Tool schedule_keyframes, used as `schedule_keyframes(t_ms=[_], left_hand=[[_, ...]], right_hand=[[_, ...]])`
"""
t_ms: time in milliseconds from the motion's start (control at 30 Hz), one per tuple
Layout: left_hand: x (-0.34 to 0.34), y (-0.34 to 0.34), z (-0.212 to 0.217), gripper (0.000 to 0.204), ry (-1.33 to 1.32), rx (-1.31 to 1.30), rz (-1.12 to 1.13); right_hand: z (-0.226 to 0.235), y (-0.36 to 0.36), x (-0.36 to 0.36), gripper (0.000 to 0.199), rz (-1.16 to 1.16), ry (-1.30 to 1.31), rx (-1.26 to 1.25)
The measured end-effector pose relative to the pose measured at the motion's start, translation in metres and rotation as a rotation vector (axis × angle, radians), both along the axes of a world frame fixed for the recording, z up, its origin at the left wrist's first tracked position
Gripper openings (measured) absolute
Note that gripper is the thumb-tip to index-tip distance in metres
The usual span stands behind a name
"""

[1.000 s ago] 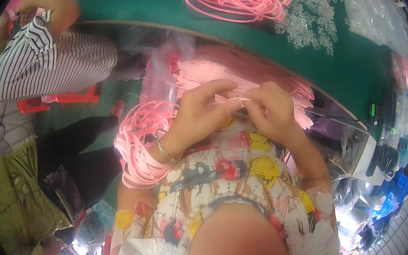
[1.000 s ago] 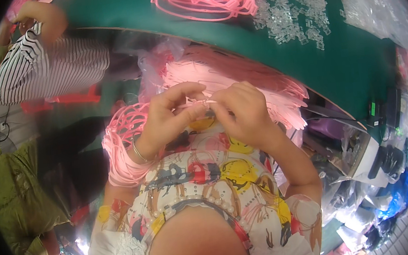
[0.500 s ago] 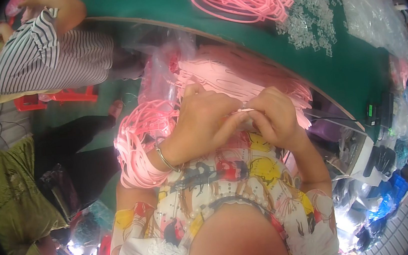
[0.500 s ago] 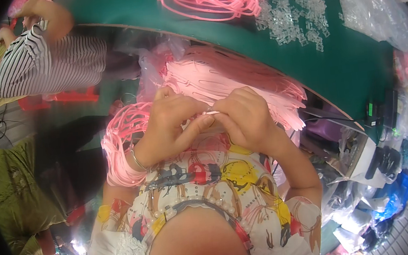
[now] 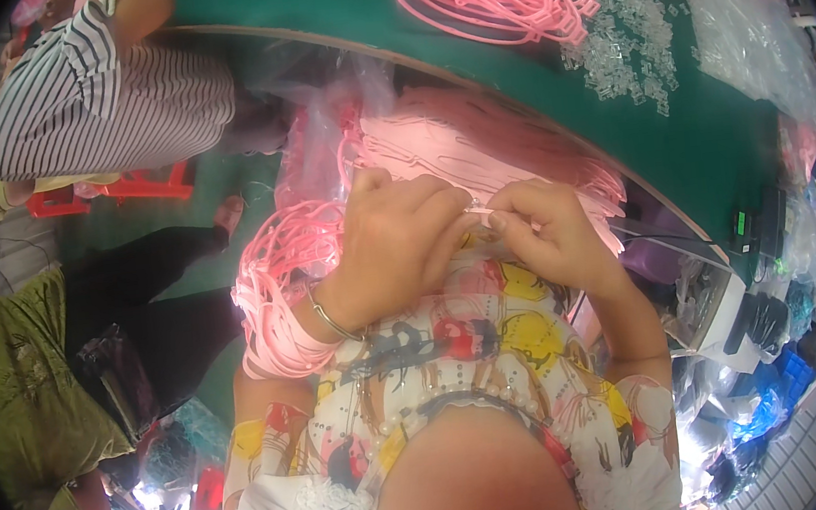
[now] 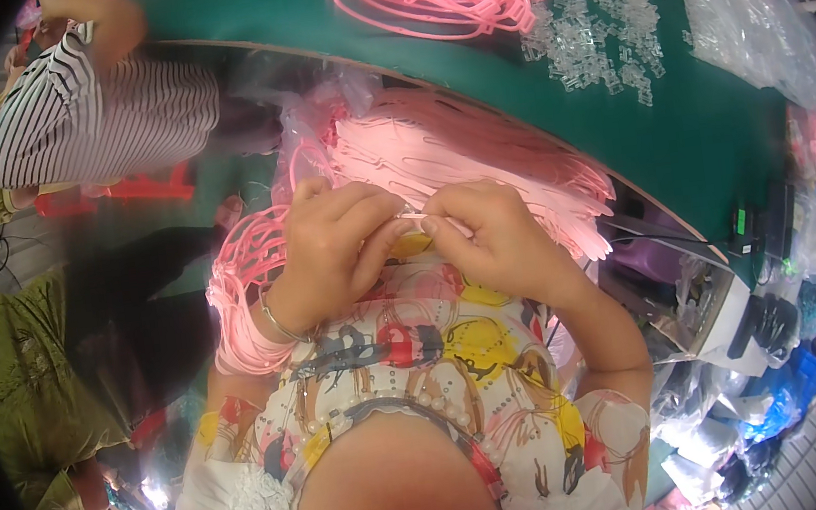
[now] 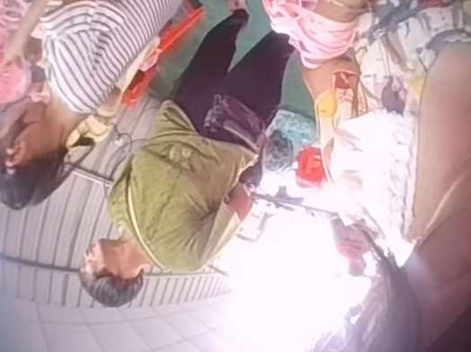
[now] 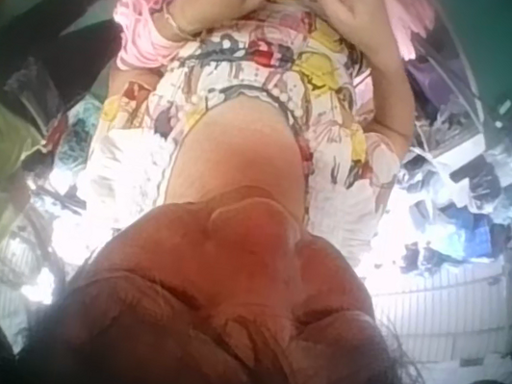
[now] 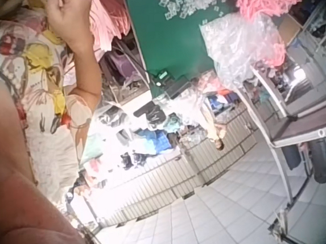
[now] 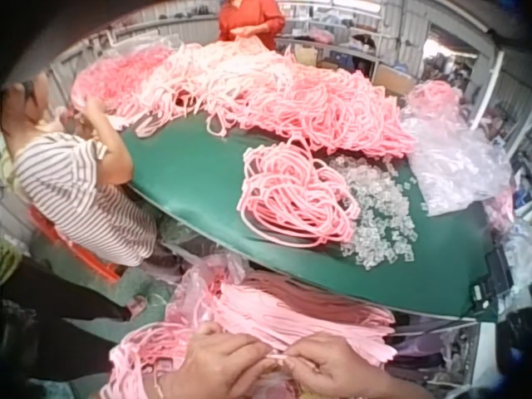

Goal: The person sits at a green table and repeatedly picks up pink elastic bands and small clear plastic clips. They attach the clips to the ends of the bands by hand, creating finished units, and place them into a pile on the table.

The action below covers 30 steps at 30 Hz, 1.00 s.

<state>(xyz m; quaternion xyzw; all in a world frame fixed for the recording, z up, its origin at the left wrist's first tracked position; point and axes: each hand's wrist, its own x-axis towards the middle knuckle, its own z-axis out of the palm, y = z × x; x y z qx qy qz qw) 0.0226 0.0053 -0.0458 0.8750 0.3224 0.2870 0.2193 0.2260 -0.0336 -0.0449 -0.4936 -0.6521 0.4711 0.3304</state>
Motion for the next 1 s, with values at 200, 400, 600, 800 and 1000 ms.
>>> schedule_keyframes(t_ms=[200, 400, 600, 800, 1000], left_hand=[[0.003, -0.001, -0.009, 0.01, -0.164, -0.188, -0.006], [0.006, 0.0, -0.008, 0.008, -0.109, -0.188, -0.199], [0.0, 0.004, -0.013, 0.013, -0.307, -1.13, -0.276], [-0.005, 0.015, -0.011, 0.024, -0.352, -1.384, -0.305], [-0.009, 0.012, -0.014, 0.02, -0.492, -1.496, -0.277]], right_hand=[[0.002, 0.002, 0.001, 0.021, -0.03, 0.261, -0.485], [-0.022, 0.008, 0.011, 0.019, 0.075, 0.372, -0.601], [-0.021, 0.006, 0.015, 0.015, 0.101, 0.412, -0.511], [-0.014, 0.01, 0.012, 0.011, 0.081, 0.356, -0.311], [-0.015, 0.011, -0.006, 0.01, 0.007, -0.13, 0.527]])
